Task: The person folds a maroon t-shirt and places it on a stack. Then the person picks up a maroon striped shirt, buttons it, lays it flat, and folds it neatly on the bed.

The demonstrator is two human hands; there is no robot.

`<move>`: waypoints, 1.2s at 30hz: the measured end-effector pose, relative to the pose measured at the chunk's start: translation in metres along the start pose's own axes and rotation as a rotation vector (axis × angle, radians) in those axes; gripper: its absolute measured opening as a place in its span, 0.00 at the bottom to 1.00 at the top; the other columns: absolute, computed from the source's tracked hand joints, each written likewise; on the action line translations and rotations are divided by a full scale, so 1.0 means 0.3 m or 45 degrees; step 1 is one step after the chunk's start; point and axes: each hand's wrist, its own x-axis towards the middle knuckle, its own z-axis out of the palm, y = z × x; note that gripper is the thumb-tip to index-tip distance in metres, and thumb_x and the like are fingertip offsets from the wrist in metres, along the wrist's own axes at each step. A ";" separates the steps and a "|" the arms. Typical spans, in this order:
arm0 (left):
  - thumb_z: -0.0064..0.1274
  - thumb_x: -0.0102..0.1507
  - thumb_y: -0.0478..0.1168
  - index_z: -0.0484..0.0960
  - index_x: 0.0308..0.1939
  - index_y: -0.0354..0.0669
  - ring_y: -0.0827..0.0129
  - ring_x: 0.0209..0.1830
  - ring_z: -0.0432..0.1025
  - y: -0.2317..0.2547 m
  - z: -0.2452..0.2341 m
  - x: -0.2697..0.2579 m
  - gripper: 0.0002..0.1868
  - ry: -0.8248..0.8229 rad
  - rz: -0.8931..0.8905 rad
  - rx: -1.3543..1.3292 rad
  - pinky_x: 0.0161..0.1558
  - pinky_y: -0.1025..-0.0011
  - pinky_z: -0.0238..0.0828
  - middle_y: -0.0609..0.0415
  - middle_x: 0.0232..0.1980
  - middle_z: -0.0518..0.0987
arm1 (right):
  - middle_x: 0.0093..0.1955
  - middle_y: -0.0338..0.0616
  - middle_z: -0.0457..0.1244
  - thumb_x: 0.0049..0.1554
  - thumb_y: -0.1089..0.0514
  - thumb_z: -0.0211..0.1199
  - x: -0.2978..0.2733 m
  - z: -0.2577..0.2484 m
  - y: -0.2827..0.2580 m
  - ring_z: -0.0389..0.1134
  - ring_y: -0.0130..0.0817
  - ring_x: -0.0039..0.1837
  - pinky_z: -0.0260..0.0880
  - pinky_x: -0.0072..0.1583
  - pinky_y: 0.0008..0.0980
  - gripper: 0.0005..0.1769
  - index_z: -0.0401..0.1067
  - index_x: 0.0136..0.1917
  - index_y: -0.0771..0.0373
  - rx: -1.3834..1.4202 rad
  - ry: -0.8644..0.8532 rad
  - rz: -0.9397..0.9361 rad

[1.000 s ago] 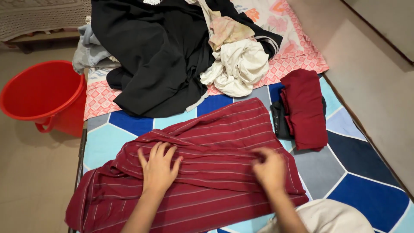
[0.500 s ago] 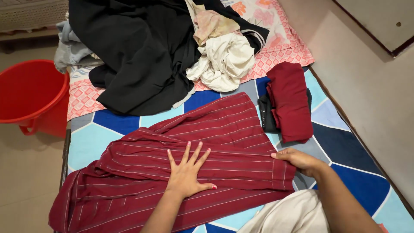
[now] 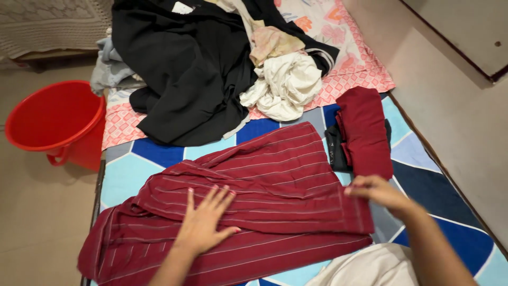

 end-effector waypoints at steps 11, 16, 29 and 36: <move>0.52 0.56 0.42 0.79 0.63 0.57 0.64 0.68 0.70 -0.392 0.040 0.031 0.29 0.133 -0.162 -0.209 0.69 0.65 0.65 0.59 0.67 0.78 | 0.51 0.42 0.72 0.62 0.53 0.61 0.175 -0.154 -0.748 0.74 0.34 0.51 0.76 0.54 0.40 0.12 0.77 0.55 0.59 1.220 -0.178 -0.216; 0.47 0.69 0.46 0.81 0.53 0.36 0.46 0.48 0.75 -0.682 -0.146 0.224 0.18 0.986 -0.622 -1.268 0.52 0.52 0.70 0.38 0.47 0.83 | 0.87 0.37 0.47 0.64 0.52 0.59 0.494 -0.080 -1.041 0.47 0.35 0.85 0.44 0.83 0.52 0.40 0.48 0.84 0.53 1.627 -0.433 -1.113; 0.54 0.57 0.46 0.79 0.61 0.48 0.62 0.62 0.69 -0.518 -0.132 0.347 0.27 0.923 0.354 0.421 0.68 0.52 0.53 0.55 0.56 0.78 | 0.69 0.41 0.62 0.53 0.57 0.64 0.650 0.289 -0.555 0.58 0.41 0.74 0.55 0.71 0.56 0.31 0.66 0.70 0.43 -1.330 0.206 -0.574; 0.53 0.59 0.64 0.82 0.46 0.51 0.65 0.61 0.66 -0.560 -0.225 0.401 0.24 0.234 0.057 0.511 0.74 0.46 0.45 0.62 0.48 0.77 | 0.64 0.45 0.64 0.54 0.50 0.67 0.693 0.112 -0.452 0.64 0.46 0.68 0.66 0.66 0.44 0.23 0.73 0.63 0.49 -1.075 0.150 -0.516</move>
